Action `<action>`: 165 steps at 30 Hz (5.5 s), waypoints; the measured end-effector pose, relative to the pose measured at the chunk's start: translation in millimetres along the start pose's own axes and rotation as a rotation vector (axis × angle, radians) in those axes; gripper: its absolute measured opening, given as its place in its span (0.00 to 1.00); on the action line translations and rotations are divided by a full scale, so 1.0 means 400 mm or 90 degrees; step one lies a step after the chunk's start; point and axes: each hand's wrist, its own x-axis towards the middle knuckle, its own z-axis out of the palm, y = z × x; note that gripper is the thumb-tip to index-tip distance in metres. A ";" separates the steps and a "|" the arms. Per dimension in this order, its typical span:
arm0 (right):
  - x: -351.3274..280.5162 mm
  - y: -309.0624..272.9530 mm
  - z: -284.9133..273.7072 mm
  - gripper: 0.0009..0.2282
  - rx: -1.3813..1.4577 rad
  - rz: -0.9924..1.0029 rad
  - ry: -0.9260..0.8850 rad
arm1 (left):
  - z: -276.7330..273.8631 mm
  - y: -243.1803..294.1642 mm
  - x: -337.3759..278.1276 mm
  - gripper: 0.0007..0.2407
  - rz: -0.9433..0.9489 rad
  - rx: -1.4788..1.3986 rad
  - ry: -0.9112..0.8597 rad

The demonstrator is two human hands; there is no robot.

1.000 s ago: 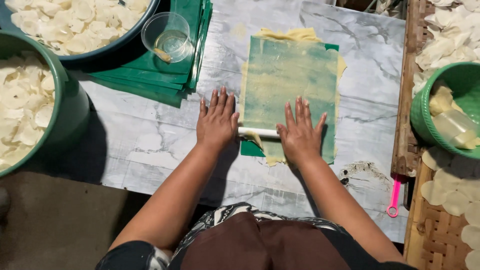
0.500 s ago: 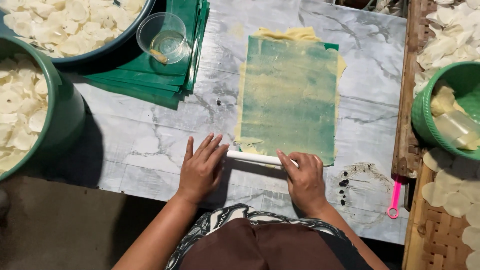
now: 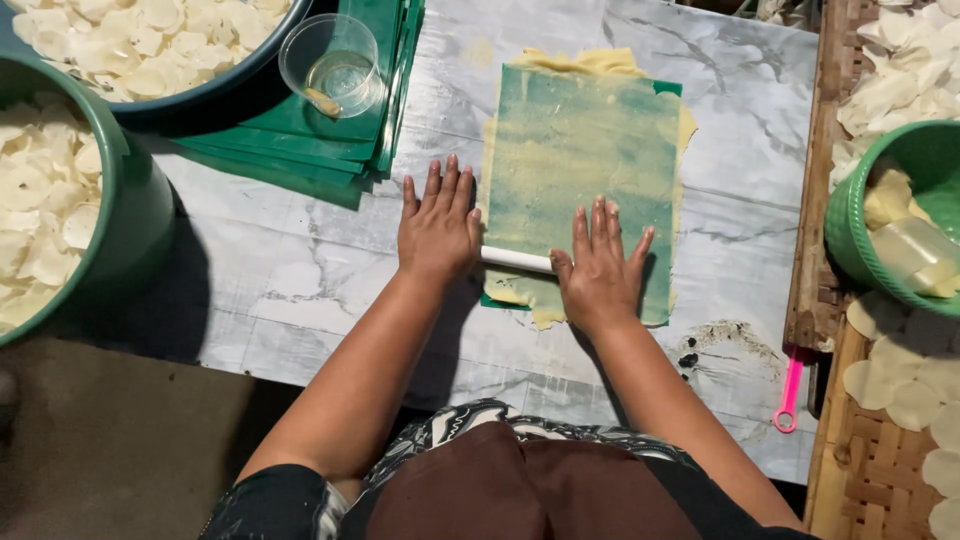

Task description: Rolling out thin sheets of dough using a rolling pin and flattening them onto a mat.

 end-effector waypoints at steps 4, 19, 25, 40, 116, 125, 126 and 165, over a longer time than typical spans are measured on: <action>-0.065 -0.033 -0.045 0.29 0.007 -0.006 -0.014 | -0.003 0.010 -0.073 0.25 0.011 -0.010 0.013; -0.092 0.027 0.020 0.26 0.066 -0.076 0.038 | -0.038 0.008 -0.104 0.28 -0.037 -0.034 -0.073; -0.137 0.032 -0.014 0.17 0.038 -0.162 0.126 | -0.065 0.019 -0.144 0.27 -0.032 -0.010 -0.071; -0.123 -0.053 -0.050 0.33 0.034 -0.085 -0.064 | -0.039 0.013 -0.146 0.27 -0.045 -0.025 -0.077; -0.222 -0.070 -0.050 0.35 0.052 -0.125 -0.062 | -0.024 0.004 -0.217 0.28 -0.035 -0.009 -0.082; -0.296 -0.031 -0.063 0.15 0.125 -0.159 0.065 | 0.038 -0.052 -0.391 0.26 0.165 -0.070 0.211; -0.297 -0.029 -0.068 0.14 0.124 -0.171 0.037 | 0.038 -0.058 -0.399 0.27 0.147 -0.042 0.214; 0.154 0.359 -0.055 0.30 -0.005 0.122 0.017 | 0.024 0.412 0.203 0.26 0.001 0.030 -0.087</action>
